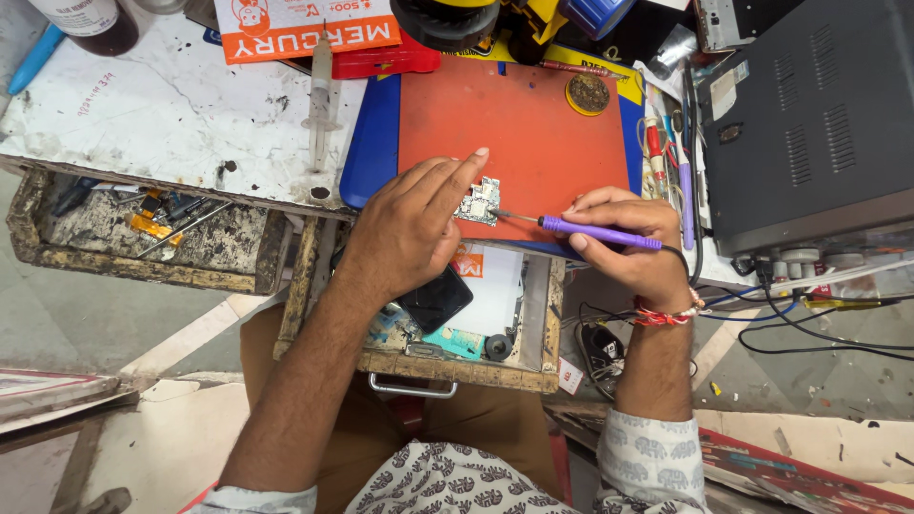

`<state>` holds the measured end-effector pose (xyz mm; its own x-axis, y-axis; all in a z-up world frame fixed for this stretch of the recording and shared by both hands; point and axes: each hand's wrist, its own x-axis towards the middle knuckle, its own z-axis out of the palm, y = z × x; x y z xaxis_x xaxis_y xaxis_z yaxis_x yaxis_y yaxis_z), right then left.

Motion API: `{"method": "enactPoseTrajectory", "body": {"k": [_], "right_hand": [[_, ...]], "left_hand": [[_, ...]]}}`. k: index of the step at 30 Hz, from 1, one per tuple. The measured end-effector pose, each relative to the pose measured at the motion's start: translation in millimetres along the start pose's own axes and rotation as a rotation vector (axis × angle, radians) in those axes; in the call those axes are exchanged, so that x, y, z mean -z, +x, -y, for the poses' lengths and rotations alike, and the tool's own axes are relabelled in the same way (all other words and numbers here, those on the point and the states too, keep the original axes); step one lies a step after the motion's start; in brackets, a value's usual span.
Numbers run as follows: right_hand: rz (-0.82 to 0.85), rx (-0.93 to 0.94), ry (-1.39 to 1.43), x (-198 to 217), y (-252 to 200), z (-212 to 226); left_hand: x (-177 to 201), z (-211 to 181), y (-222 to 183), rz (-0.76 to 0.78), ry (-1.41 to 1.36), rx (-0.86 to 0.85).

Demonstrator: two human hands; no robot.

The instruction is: The person is using a soldering iron to apply solder to components on a motherboard while holding the board by hand on a red workspace mat.

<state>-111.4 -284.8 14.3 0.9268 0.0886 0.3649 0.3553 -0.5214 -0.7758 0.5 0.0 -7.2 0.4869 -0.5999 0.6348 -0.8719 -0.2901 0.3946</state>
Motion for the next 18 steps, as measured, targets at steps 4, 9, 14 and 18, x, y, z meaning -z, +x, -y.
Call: {"method": "enactPoseTrajectory", "body": {"k": [4, 9, 14, 18], "right_hand": [[0.024, 0.06, 0.039, 0.7, -0.1, -1.7], [0.003, 0.01, -0.024, 0.6, 0.3, -0.1], [0.013, -0.017, -0.014, -0.1, 0.4, 3.7], [0.013, -0.017, -0.01, -1.1, 1.8, 5.1]], "left_hand": [[0.0, -0.1, -0.1, 0.001, 0.003, -0.003], [-0.9, 0.5, -0.8, 0.008, 0.005, 0.001], [-2.7, 1.7, -1.2, 0.004, 0.014, -0.005], [-3.8, 1.8, -1.9, 0.012, 0.02, 0.001]]}}
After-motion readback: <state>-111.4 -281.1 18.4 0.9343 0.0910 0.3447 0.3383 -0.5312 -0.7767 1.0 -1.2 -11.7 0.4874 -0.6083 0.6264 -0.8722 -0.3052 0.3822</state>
